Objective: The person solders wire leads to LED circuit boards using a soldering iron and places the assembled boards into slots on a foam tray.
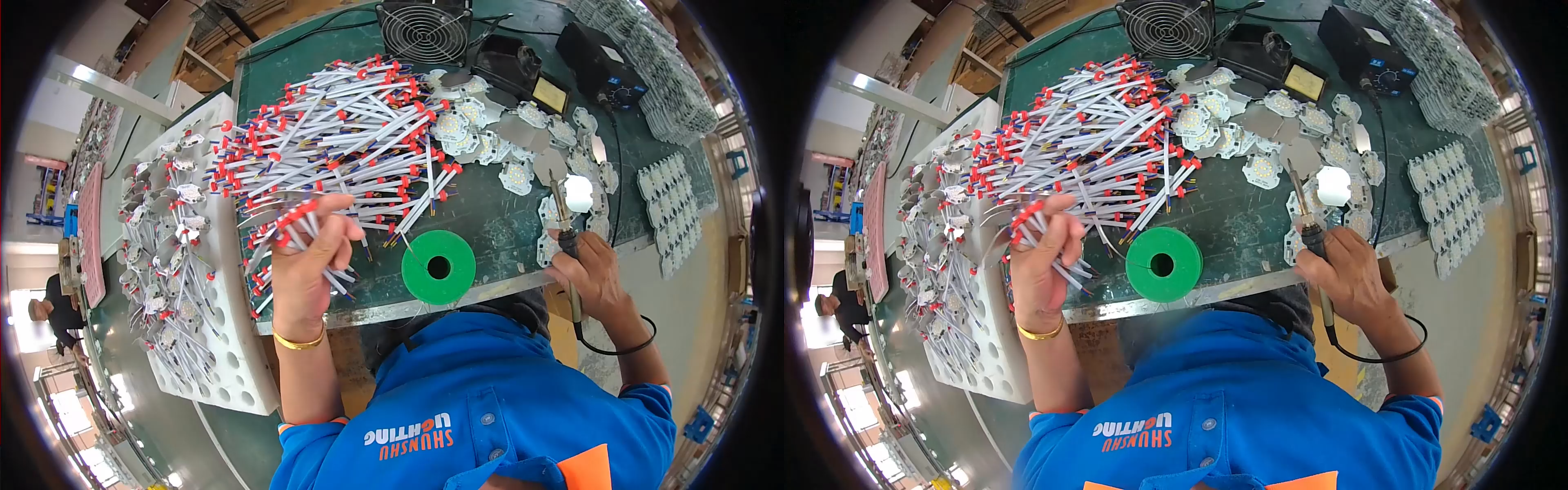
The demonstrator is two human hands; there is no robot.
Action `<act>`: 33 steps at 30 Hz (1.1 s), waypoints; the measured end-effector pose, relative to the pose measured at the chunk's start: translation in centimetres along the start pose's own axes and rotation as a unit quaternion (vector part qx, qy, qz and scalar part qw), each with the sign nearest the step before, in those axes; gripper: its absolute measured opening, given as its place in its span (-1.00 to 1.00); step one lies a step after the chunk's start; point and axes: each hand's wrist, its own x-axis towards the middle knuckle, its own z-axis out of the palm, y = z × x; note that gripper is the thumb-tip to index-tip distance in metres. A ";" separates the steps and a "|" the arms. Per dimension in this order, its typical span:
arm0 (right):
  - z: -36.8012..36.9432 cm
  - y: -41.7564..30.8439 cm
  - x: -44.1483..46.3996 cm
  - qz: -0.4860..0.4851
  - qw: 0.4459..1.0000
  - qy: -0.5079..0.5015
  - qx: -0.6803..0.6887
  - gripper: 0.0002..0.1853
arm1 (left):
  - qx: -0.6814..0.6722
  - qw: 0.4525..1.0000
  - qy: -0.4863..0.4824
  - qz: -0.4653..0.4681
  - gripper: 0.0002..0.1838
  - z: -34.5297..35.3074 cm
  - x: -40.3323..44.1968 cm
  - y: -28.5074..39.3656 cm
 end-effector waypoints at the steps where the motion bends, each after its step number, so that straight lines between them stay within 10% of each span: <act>1: -0.1 0.2 0.0 -0.011 1.000 -0.003 -0.015 -0.65 | 0.152 0.988 0.038 -0.013 -0.74 1.0 0.3 0.4; 10: 0.0 0.5 0.0 -0.025 0.999 0.037 -0.006 -0.65 | 0.310 0.949 -0.060 -0.009 -0.81 4.4 6.2 -1.1; 17: -0.1 1.0 -0.1 0.016 1.000 0.010 -0.022 -0.68 | 0.447 0.878 -0.009 0.173 -0.81 4.8 10.1 -2.2; 20: -0.4 1.1 0.4 -0.001 1.000 0.008 -0.027 -0.70 | 0.592 0.745 0.050 0.304 -0.63 4.4 11.5 -3.6; 27: 0.0 1.8 -0.5 0.003 1.000 -0.026 0.006 -0.54 | 0.716 0.644 0.023 0.268 -0.74 6.9 11.4 -3.9; 33: 0.5 1.1 -0.3 0.033 0.997 0.071 0.025 -0.58 | 0.607 0.742 -0.014 0.285 -0.70 5.3 11.6 -2.6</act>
